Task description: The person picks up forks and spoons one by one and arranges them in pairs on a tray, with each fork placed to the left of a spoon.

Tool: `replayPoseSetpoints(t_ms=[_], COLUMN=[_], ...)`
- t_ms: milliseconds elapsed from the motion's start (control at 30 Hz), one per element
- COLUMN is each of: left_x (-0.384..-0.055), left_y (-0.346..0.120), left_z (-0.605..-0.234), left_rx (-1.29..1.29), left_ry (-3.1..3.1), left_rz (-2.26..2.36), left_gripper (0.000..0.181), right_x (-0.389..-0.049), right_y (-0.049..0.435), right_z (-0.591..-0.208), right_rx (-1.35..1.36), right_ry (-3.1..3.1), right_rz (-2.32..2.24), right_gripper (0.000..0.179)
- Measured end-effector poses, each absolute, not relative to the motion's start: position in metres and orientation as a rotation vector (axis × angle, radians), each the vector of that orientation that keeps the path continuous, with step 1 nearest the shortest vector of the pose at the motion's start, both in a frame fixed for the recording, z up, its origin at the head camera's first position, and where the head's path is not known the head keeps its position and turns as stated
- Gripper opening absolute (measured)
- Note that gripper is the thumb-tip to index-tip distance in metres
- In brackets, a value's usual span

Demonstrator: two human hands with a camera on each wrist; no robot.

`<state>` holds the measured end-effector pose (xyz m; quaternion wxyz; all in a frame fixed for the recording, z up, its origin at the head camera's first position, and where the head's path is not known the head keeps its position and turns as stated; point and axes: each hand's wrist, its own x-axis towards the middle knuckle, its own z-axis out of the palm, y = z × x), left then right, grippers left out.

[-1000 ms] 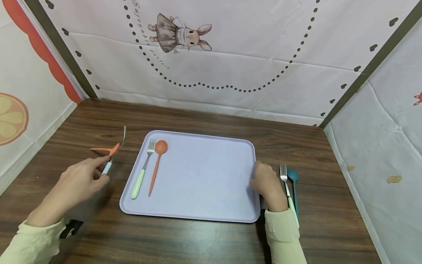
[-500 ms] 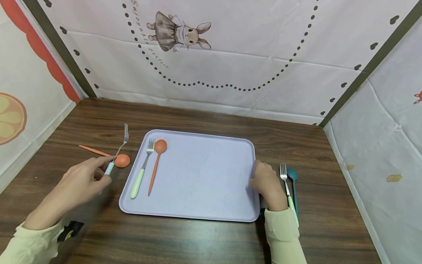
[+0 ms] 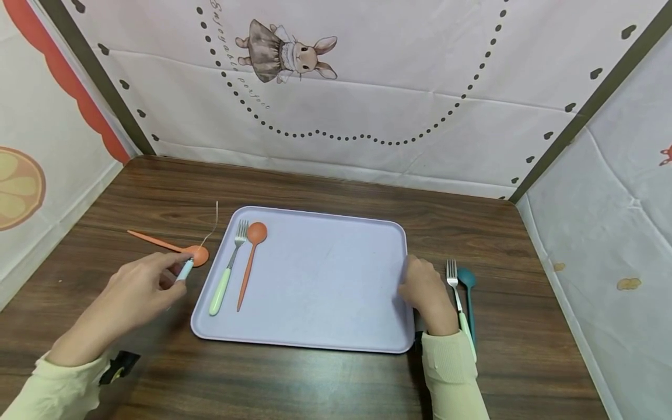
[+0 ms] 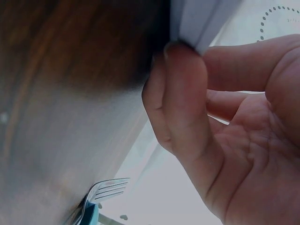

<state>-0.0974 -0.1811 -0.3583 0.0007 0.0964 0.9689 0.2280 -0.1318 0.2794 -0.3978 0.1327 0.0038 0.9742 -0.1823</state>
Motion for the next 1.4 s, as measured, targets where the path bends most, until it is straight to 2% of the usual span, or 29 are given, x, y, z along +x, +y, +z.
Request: replayPoseSetpoints(t_ms=[967, 1400], left_x=[-0.096, -0.096], left_y=[-0.162, -0.152], left_z=[-0.36, -0.361], left_rx=[0.429, 0.435], left_ry=[3.095, 3.084], left_rz=[0.734, 0.74], left_gripper=[0.03, 0.037], right_x=[-0.132, -0.132], right_y=[0.278, 0.278], right_z=[-0.396, -0.395], right_rx=[0.025, 0.016], right_ry=[2.808, 2.814], right_rz=[-0.533, -0.533], right_gripper=[0.058, 0.059])
